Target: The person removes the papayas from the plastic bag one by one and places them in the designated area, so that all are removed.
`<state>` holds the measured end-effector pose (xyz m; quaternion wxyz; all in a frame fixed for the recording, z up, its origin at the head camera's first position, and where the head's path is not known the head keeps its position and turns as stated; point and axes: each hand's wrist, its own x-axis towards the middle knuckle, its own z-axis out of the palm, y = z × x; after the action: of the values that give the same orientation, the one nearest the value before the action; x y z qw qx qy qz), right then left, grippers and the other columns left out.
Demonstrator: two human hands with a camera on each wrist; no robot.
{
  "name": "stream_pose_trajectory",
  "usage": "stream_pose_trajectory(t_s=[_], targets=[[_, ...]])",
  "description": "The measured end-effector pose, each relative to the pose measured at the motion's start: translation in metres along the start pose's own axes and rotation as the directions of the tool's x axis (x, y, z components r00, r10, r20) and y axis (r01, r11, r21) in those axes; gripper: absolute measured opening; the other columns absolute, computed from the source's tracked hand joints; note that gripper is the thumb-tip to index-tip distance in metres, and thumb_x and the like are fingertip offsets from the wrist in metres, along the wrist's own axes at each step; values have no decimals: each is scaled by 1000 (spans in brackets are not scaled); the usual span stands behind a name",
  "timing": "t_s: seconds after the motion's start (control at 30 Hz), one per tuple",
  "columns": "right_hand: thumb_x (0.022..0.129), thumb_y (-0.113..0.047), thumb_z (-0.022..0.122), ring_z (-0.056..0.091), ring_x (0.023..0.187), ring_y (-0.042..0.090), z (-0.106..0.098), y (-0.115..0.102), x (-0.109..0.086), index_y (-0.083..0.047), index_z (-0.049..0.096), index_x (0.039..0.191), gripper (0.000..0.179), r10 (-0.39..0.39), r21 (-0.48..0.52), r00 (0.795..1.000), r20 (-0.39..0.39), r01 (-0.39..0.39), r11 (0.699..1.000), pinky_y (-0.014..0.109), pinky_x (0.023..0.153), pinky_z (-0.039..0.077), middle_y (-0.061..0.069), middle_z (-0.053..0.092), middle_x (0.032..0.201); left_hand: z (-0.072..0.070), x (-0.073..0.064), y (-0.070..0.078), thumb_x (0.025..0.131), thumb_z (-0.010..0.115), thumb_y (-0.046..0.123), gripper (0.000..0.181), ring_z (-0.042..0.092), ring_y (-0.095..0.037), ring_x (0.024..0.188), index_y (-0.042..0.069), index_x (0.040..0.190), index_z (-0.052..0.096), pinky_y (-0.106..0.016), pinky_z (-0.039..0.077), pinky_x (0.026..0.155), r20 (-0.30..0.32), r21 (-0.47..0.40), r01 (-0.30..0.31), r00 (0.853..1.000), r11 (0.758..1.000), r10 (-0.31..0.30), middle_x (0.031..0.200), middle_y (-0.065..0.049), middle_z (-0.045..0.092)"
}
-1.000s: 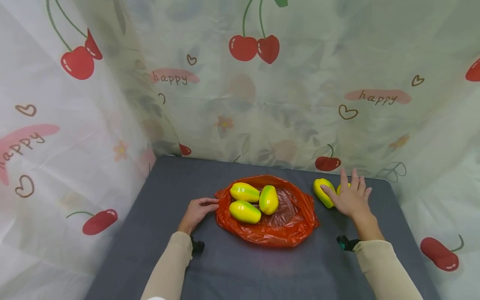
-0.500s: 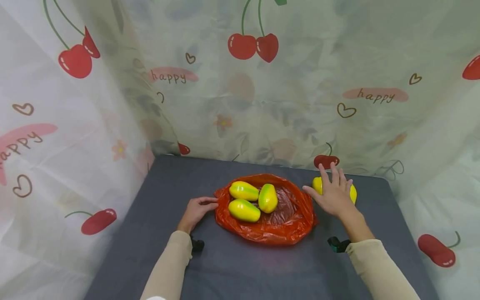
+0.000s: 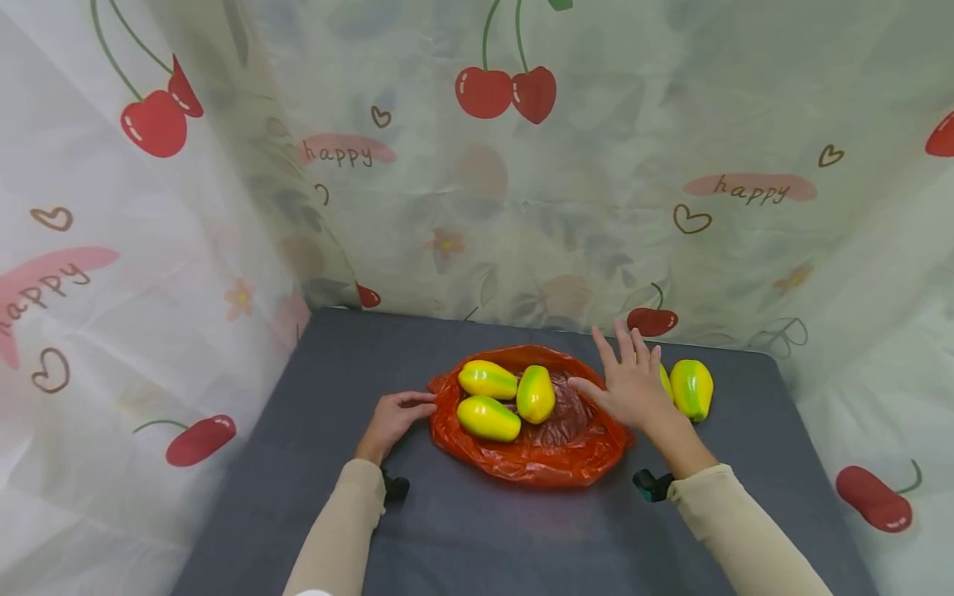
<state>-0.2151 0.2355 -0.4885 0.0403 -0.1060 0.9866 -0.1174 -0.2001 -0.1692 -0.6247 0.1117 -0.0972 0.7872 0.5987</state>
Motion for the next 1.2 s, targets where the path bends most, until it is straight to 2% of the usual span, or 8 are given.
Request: stream_pose_trajectory(t_s=[0.27,0.5,0.9,1.07,1.2], targets=[[94,-72,51,4,156,52,15,-15,3,-22,15,165,94,-73,-22,997,-22,72,997,78,119,5,19,2,172,1,1,-1,87,81,35,28,59,-26,128,22,112,80,-53,39,118,4,-6,-5,1000,1000,5,129,-4,72],[93,-72,52,-1,157,53,25,-28,3,-24,15,165,94,-111,-23,994,22,111,994,79,118,4,19,1,173,1,1,-1,88,80,35,24,59,-27,128,24,110,80,-54,39,118,0,3,9,1000,1000,-9,129,-4,72],[93,-69,56,3,158,48,43,-46,10,-24,16,165,94,-175,2,981,87,175,985,76,120,6,16,1,173,1,1,-1,87,81,36,27,58,-26,129,24,111,80,-55,38,118,-6,16,17,1000,1000,-17,131,-3,71],[92,-66,62,10,157,50,46,-52,16,-20,20,164,96,-186,24,978,100,184,983,76,120,11,20,9,172,1,1,-1,88,81,35,26,58,-27,129,24,111,80,-55,38,119,-7,19,16,1000,1000,-16,131,-4,71],[91,-62,66,17,155,50,46,-56,21,-16,22,163,97,-198,44,973,116,194,980,72,121,20,22,15,169,1,1,-1,88,81,35,26,57,-27,130,24,111,80,-55,37,119,-3,19,19,1000,1000,-19,132,-4,70]])
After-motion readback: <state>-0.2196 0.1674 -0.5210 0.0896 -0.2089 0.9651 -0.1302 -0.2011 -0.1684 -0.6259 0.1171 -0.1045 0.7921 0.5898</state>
